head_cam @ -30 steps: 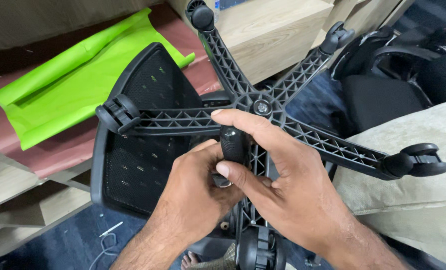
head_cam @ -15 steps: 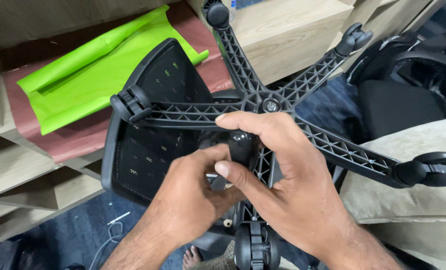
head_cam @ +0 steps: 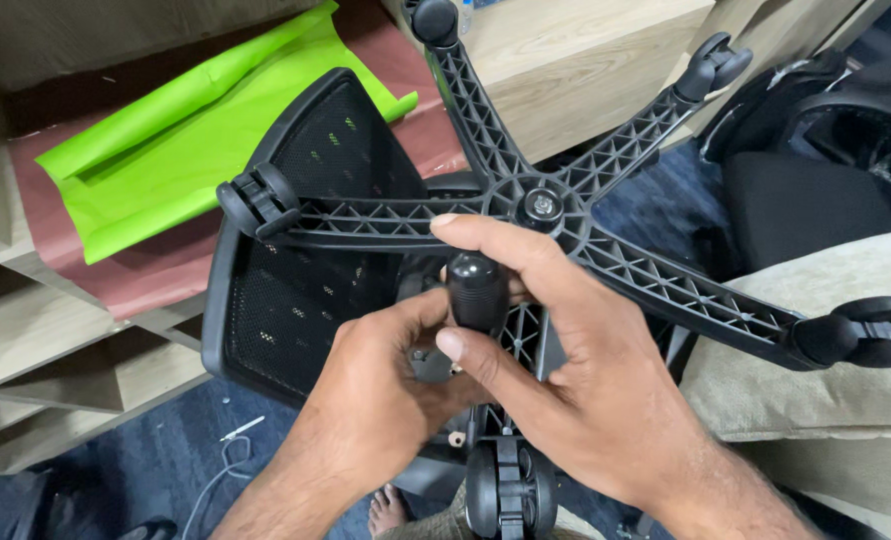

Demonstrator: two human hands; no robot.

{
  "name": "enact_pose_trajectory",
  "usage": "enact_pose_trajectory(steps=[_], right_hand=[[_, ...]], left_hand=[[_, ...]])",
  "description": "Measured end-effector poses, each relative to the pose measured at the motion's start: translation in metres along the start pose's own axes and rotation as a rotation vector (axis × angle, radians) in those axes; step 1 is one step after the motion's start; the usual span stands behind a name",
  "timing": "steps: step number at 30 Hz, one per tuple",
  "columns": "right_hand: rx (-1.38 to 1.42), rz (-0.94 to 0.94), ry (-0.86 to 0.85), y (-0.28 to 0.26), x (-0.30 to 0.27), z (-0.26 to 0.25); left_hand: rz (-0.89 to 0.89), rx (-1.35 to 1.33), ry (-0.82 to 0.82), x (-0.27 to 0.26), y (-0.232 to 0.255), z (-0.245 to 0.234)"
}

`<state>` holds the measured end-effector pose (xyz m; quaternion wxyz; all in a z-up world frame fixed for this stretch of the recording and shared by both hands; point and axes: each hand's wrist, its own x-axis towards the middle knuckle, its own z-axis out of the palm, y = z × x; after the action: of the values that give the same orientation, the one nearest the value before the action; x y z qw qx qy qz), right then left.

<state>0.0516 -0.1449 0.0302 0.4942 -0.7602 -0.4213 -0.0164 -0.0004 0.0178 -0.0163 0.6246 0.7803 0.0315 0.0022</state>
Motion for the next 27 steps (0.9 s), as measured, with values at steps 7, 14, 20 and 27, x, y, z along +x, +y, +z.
enact_pose_trajectory(steps=[7,14,20,27], right_hand=[[-0.02,-0.009,0.044,-0.004,0.004,-0.005],[0.002,0.035,0.058,-0.013,0.009,-0.012],[-0.023,0.03,0.073,-0.011,0.003,-0.008],[0.036,0.139,0.082,-0.006,-0.002,-0.008]], left_hand=[[-0.061,0.054,0.032,0.007,0.011,0.004],[0.047,0.024,0.018,0.011,0.021,0.002],[0.022,0.052,0.01,0.01,0.022,0.005],[-0.16,0.219,0.012,0.009,0.029,0.006]])
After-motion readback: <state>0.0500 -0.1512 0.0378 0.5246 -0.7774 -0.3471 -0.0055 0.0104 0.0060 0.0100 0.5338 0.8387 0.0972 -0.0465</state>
